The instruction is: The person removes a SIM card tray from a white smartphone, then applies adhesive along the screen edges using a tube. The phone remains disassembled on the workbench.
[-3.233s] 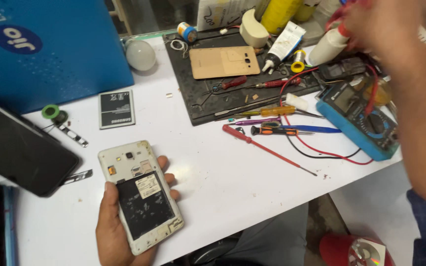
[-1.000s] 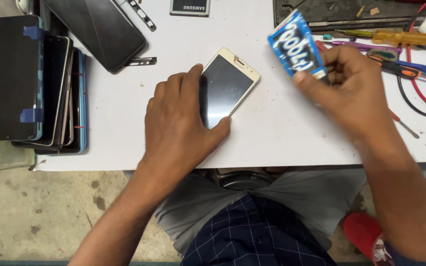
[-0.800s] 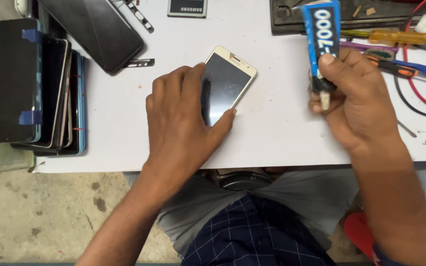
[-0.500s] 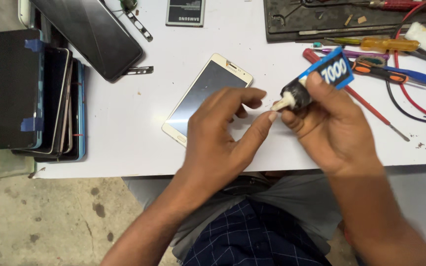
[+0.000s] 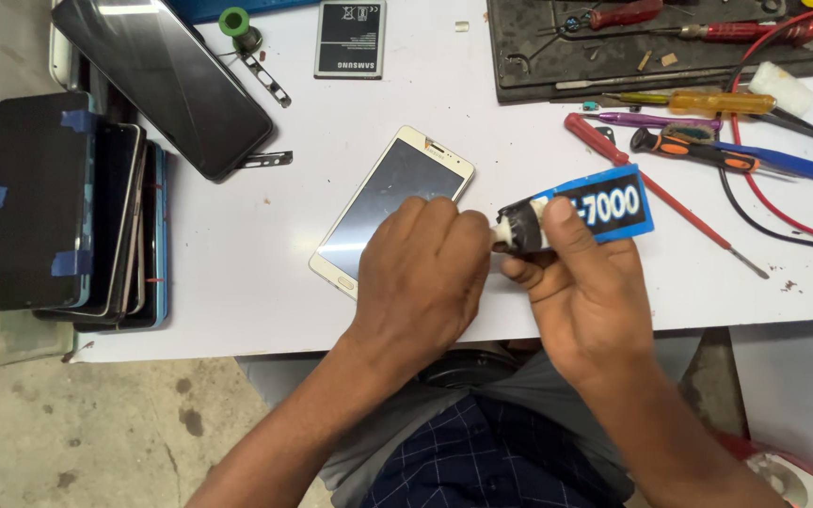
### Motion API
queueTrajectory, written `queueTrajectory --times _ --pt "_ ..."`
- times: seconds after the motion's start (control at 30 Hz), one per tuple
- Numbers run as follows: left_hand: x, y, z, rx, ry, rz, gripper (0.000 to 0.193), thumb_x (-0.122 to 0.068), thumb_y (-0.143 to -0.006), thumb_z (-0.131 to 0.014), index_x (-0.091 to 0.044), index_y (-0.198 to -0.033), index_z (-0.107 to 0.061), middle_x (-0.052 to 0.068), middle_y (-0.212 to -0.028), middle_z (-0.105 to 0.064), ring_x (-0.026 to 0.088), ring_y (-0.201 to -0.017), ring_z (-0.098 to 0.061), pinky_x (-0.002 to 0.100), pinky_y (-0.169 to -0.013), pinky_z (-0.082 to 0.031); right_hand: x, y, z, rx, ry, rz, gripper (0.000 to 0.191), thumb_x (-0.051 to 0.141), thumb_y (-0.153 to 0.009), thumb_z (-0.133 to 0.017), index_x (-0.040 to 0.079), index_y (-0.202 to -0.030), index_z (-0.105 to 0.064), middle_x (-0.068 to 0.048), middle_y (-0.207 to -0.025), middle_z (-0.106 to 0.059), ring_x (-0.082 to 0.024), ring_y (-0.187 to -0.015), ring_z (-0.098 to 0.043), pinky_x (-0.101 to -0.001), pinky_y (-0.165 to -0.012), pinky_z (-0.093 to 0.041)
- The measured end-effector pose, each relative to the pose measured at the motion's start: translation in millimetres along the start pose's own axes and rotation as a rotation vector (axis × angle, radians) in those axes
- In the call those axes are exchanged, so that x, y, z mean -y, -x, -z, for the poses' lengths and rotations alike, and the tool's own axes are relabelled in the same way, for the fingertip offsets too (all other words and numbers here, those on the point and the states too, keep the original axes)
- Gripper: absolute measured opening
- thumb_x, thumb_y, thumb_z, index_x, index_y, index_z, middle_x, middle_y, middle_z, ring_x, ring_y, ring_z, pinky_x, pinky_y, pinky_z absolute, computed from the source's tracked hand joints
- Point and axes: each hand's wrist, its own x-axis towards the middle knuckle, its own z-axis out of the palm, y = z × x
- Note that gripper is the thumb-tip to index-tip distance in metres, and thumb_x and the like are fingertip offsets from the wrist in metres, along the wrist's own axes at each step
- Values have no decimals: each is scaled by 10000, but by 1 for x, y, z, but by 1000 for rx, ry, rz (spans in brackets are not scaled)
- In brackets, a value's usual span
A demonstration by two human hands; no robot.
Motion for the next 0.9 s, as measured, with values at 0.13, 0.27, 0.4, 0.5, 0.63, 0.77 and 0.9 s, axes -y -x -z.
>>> queueTrajectory --times 0.13,0.27,0.4,0.5,0.63,0.77,0.9 --pt "0 -4 7 305 66 399 258 -262 -1056 -587 -84 -870 -606 92 -738 -618 255 -665 -601 403 -635 -448 -6 4 -5 55 60 124 107 126 -1092 -612 43 -1137 -664 -88 -1021 -731 -181 -918 -734 -335 -770 -634" --pt "-4 -5 26 227 176 440 238 -298 -1004 -689 -87 -901 -652 81 -737 -652 232 -596 -614 399 -532 -441 -10 6 -8 16 82 166 133 153 -1095 -612 35 -1130 -663 -90 -1013 -729 -183 -904 -737 -337 -767 -636" --pt "-7 -1 29 52 308 119 176 -177 -1015 -621 -31 -1113 -600 98 -881 -641 257 -779 -636 387 -626 -494 -11 8 -9 -4 88 147 169 199 -1078 -623 35 -1099 -663 -86 -963 -728 -182 -846 -728 -364 -755 -644" --pt "-4 4 23 56 143 97 123 -166 -1072 -623 -45 -1068 -602 93 -874 -634 260 -776 -617 397 -639 -474 -11 8 -9 -76 103 114 160 195 -1076 -627 43 -1115 -663 -63 -975 -720 -149 -855 -694 -312 -714 -575" --pt "-1 7 19 111 183 316 333 -238 -1081 -571 -58 -802 -596 76 -608 -562 211 -508 -529 372 -492 -396 -10 8 -7 -9 127 173 152 195 -1089 -636 46 -1101 -661 -64 -976 -717 -147 -873 -686 -313 -727 -560" --pt "2 3 22 108 380 532 506 -320 -1090 -515 -61 -659 -569 24 -474 -499 130 -381 -435 338 -396 -328 -8 7 -4 -53 104 190 142 212 -1088 -640 72 -1092 -664 -49 -969 -717 -145 -855 -681 -315 -717 -563" --pt "5 -1 33 153 397 588 453 -328 -1076 -523 -62 -724 -622 39 -494 -529 121 -417 -438 333 -414 -326 -4 4 1 -104 84 161 161 239 -1090 -631 84 -1078 -674 -38 -954 -717 -144 -855 -679 -307 -706 -555"
